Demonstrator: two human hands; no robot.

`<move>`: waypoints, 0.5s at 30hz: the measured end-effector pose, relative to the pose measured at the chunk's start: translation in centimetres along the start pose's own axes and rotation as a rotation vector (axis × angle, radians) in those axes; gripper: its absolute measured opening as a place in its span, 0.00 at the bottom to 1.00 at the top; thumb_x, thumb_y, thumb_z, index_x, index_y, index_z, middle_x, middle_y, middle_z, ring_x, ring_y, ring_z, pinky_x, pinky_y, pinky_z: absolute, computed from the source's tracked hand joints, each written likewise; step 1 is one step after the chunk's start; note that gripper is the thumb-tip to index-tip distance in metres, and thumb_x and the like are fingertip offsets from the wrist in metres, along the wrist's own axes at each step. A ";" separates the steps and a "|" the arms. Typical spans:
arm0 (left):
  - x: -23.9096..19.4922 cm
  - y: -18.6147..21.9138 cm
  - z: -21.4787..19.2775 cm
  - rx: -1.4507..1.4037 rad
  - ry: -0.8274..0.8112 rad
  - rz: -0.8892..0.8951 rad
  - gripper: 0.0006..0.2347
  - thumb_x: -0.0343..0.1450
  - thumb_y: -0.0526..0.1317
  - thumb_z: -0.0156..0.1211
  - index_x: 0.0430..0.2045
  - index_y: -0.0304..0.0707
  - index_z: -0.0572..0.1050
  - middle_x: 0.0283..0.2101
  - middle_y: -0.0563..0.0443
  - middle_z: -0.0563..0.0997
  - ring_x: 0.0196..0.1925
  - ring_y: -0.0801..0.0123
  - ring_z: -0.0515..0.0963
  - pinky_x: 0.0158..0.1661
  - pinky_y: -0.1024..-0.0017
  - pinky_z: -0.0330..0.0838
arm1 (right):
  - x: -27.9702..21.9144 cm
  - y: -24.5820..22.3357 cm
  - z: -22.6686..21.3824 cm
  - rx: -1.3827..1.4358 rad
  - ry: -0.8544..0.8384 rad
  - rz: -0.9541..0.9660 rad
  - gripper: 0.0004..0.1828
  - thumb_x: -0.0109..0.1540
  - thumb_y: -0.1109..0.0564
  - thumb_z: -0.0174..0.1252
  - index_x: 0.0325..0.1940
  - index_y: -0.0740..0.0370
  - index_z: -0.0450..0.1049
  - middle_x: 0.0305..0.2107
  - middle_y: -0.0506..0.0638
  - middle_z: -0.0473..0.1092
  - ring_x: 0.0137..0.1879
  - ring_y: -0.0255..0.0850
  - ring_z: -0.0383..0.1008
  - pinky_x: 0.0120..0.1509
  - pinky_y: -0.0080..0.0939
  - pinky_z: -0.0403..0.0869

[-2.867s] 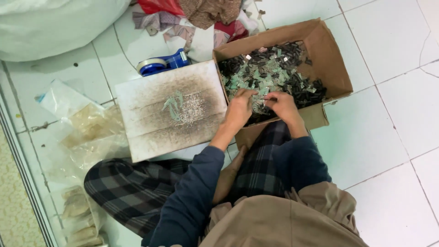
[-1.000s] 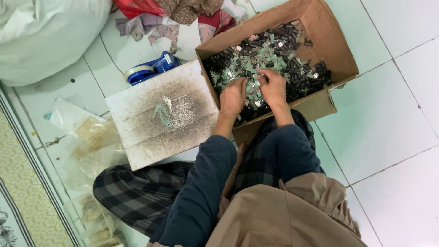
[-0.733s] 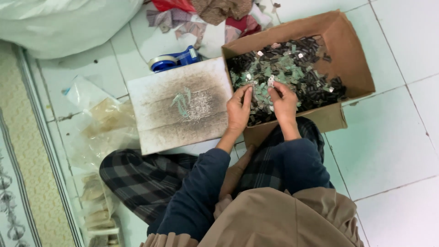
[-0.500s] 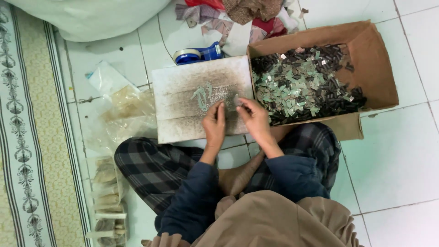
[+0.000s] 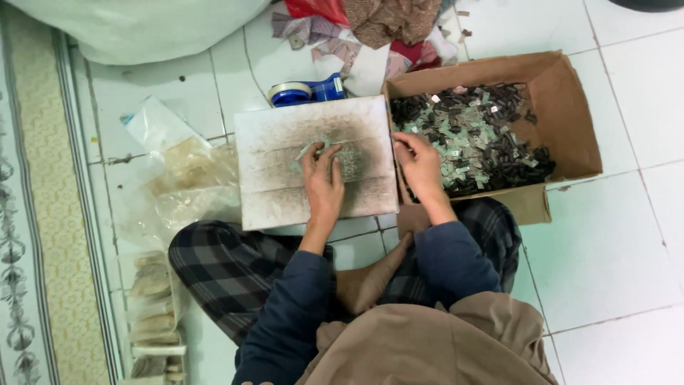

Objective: The person sits on the floor and repeatedly picks small green and black plastic pieces from a cardboard box, places them into small clear plastic bags, and sets the filled bags aside. The person uses both hands to handle the pieces and bags throughout the clip.

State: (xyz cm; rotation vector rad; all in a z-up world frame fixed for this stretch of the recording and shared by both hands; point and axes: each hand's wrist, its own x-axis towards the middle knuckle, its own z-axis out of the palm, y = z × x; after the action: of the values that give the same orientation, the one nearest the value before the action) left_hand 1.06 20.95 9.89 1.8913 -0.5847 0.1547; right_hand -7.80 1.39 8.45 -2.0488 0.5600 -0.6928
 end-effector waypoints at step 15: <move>1.6 -5.0 26.6 0.427 -0.786 -0.306 0.34 0.68 0.26 0.54 0.68 0.10 0.45 0.67 0.10 0.57 0.64 0.26 0.72 0.58 0.46 0.76 | 0.4 13.7 -6.0 -0.418 -0.153 0.300 0.12 0.68 0.55 0.58 0.54 0.50 0.82 0.43 0.55 0.77 0.47 0.57 0.80 0.50 0.56 0.80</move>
State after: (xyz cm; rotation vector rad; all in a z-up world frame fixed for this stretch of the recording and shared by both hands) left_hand 0.44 -2.19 -4.20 2.4205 -0.8090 -0.7494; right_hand -13.16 -9.47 -0.33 -2.3048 0.9605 -0.2511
